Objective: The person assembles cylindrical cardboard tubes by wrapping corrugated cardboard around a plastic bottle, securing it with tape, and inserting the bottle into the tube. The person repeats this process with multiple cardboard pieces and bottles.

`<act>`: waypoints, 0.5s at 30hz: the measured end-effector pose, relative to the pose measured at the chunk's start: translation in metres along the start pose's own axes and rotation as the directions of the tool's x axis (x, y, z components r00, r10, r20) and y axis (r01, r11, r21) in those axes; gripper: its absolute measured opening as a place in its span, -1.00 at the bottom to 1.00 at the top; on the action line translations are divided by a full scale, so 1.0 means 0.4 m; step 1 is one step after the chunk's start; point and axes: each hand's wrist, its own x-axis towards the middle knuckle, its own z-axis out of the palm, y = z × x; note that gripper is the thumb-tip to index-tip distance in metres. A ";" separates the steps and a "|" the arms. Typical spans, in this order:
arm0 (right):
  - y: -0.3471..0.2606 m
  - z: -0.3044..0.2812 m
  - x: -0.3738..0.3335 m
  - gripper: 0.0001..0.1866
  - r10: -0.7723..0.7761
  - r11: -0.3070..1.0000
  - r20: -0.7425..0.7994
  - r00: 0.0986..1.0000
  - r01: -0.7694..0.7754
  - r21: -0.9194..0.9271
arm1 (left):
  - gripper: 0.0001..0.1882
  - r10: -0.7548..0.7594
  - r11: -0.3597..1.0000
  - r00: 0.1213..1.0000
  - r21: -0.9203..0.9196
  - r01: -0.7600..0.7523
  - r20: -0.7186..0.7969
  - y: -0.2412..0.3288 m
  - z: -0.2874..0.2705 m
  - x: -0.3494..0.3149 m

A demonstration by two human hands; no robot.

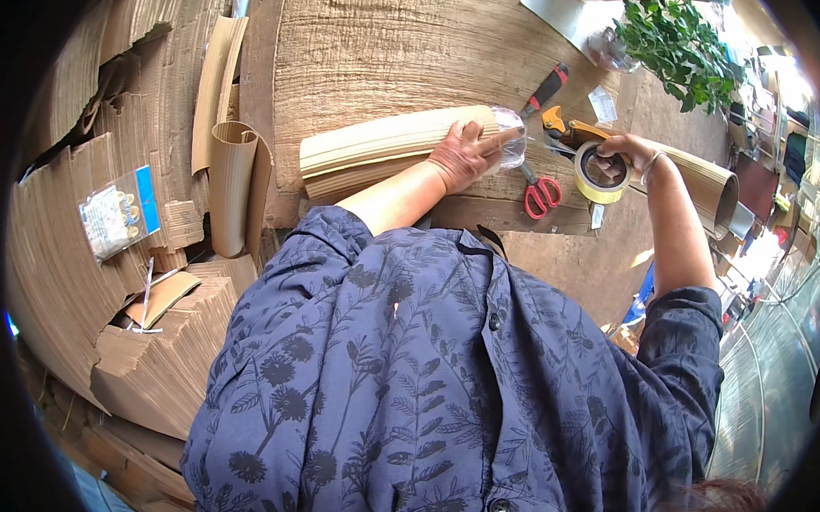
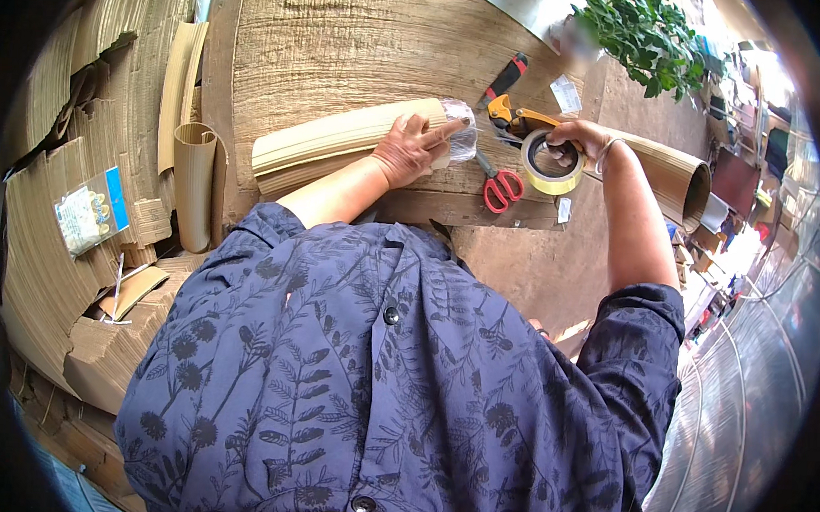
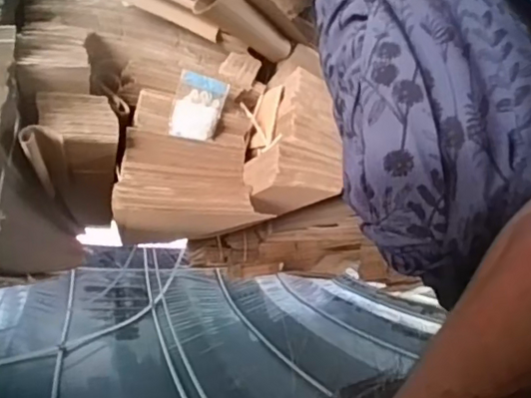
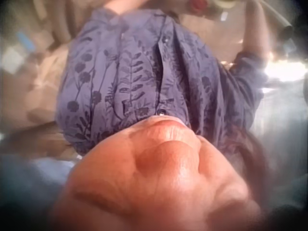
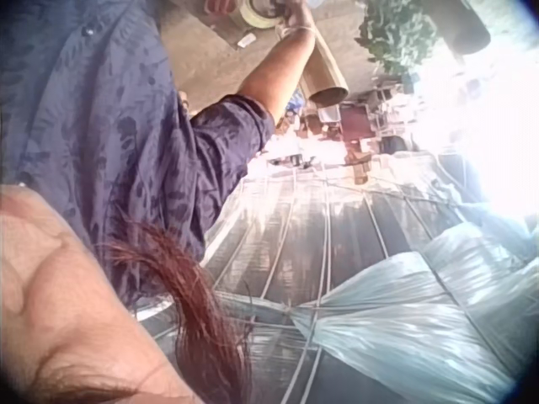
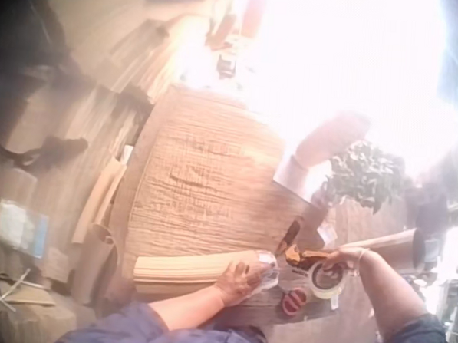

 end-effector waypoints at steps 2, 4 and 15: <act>-0.003 -0.016 0.003 -0.84 0.046 0.999 -0.004 0.999 -0.046 -0.019 | -0.68 0.027 1.000 1.000 0.015 -0.027 -0.011 -0.002 -0.002 -0.001; -0.007 -0.014 0.001 -0.82 0.041 0.996 -0.039 0.998 -0.044 -0.073 | -0.68 0.046 0.998 0.998 0.037 -0.044 -0.044 -0.005 0.002 -0.001; -0.004 -0.192 -0.161 -0.69 0.087 0.959 -0.299 0.950 -0.161 -0.234 | -0.45 -0.063 0.988 0.998 -0.142 0.067 0.027 -0.030 -0.040 0.004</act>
